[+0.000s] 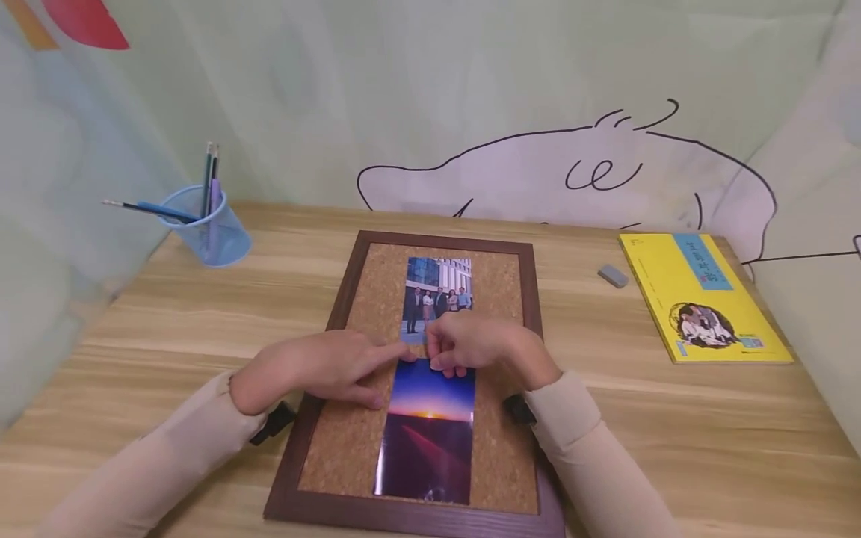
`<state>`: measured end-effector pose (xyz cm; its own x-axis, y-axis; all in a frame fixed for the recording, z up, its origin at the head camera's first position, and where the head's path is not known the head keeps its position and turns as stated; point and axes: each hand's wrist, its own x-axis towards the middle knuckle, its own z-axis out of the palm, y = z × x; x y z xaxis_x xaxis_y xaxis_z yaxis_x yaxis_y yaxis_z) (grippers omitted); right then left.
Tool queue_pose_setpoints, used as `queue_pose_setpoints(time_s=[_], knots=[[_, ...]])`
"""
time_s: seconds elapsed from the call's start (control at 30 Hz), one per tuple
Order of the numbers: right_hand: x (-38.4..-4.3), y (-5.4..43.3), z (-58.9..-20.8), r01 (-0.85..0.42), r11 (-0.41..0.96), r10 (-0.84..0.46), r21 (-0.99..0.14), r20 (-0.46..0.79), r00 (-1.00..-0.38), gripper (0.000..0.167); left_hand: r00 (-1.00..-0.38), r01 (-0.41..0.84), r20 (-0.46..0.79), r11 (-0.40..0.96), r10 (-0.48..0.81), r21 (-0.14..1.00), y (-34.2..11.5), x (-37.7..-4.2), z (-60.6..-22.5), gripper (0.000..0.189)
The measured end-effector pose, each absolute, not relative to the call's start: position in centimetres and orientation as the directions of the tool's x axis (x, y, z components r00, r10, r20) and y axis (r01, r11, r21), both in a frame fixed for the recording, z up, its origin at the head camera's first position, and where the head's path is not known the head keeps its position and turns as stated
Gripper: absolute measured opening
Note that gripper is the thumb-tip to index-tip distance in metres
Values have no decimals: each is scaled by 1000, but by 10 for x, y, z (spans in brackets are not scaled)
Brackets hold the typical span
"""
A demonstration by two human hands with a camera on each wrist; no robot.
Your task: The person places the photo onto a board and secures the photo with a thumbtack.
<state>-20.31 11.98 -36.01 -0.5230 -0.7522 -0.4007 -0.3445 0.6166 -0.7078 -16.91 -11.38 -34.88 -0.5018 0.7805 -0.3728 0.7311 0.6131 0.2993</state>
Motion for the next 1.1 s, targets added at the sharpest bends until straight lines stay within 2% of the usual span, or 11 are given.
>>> queue_pose_setpoints(time_s=[0.27, 0.43, 0.67, 1.1], knots=[[-199, 117, -360, -353, 621, -746, -700, -388, -542, 12, -493, 721, -343, 596, 799, 353, -115, -171, -358, 59], [-199, 116, -358, -350, 646, -721, -679, -391, -573, 12, -499, 727, -333, 596, 800, 342, -116, -172, -357, 59], [-199, 118, -357, -349, 661, -708, -664, -397, -584, 13, -497, 728, -347, 600, 795, 331, -114, -173, -355, 59], [-195, 111, -357, -302, 758, -611, -578, -468, -639, 14, -486, 707, -368, 604, 793, 368, -114, -175, -357, 58]])
